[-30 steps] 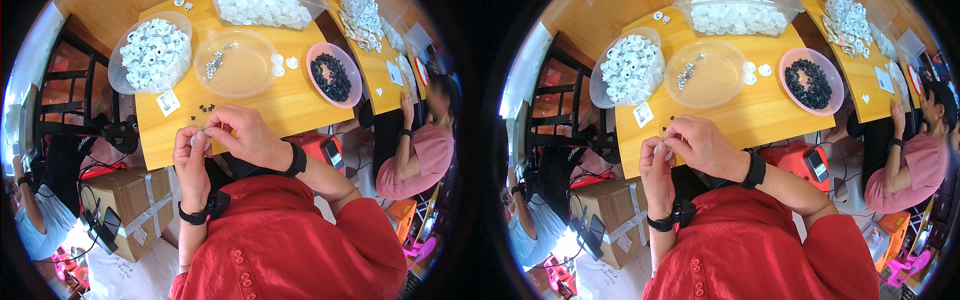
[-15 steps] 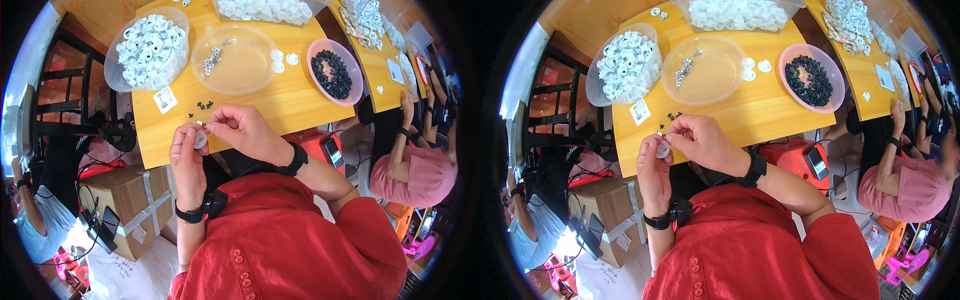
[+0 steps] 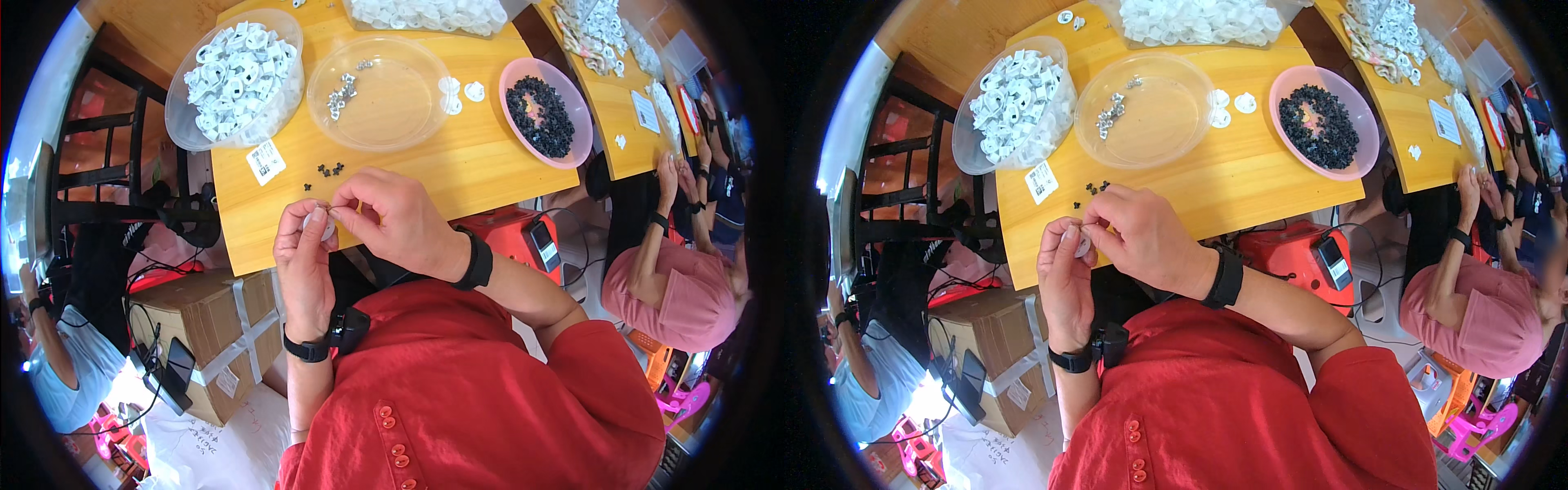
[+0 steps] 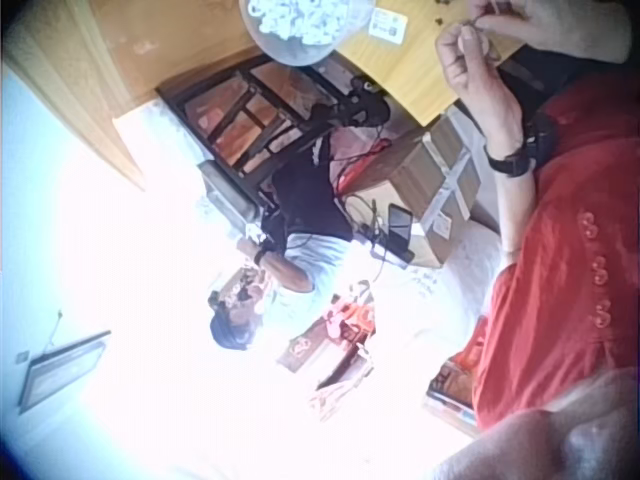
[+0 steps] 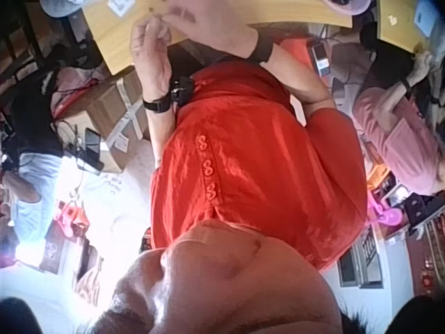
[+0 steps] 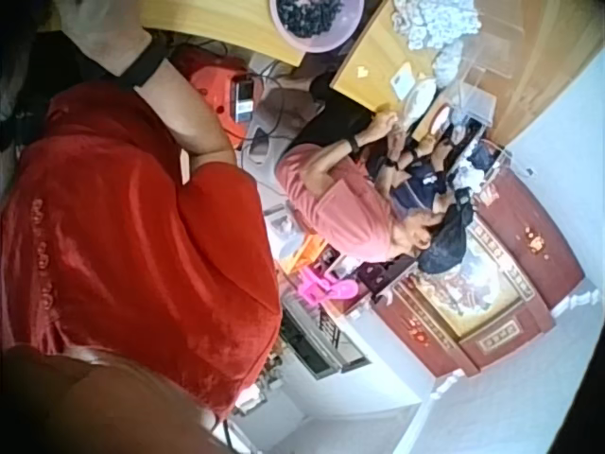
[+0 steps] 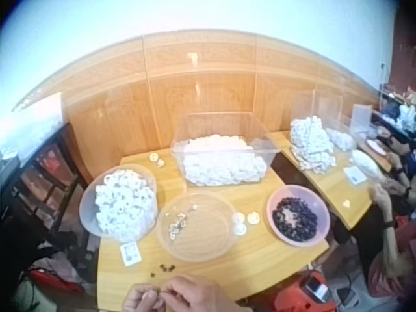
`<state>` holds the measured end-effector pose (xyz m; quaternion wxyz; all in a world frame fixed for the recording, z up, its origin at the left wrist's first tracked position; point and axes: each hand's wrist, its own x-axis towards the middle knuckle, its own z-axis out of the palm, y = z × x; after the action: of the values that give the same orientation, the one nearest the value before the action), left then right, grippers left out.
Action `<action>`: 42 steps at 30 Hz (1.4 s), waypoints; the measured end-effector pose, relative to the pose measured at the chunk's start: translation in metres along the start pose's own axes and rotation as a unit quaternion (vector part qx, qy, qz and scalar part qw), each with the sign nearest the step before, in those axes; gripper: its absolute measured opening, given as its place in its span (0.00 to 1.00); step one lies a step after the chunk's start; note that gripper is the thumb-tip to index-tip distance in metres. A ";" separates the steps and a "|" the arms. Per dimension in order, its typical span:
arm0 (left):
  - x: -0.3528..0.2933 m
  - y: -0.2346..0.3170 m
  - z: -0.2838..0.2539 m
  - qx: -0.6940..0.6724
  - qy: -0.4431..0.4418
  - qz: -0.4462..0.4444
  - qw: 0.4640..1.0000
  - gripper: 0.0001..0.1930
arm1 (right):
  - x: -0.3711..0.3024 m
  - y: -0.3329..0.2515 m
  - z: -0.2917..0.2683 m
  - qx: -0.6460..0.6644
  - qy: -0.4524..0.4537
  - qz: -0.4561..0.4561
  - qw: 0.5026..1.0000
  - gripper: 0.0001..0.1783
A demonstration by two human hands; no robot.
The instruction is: The person is manually assembling small electronic or plastic components by inserting metal pins into white circular plastic housings.
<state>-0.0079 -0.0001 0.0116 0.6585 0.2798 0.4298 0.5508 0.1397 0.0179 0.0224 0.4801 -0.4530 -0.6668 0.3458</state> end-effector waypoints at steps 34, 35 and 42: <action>-0.002 -0.001 -0.005 -0.084 -0.053 -0.013 0.995 0.21 | -0.005 -0.002 0.001 -0.103 0.036 -0.105 0.988 0.05; -0.003 -0.001 -0.004 -0.084 -0.052 -0.013 0.995 0.21 | -0.006 -0.002 0.001 -0.102 0.036 -0.105 0.989 0.05; -0.004 -0.001 -0.004 -0.057 -0.044 0.003 0.997 0.19 | -0.007 0.001 0.002 -0.171 0.005 -0.151 0.974 0.06</action>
<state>-0.0106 -0.0050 0.0101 0.6896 0.2672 0.3679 0.5637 0.1390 0.0114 0.0190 0.4456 -0.4239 -0.7745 0.1479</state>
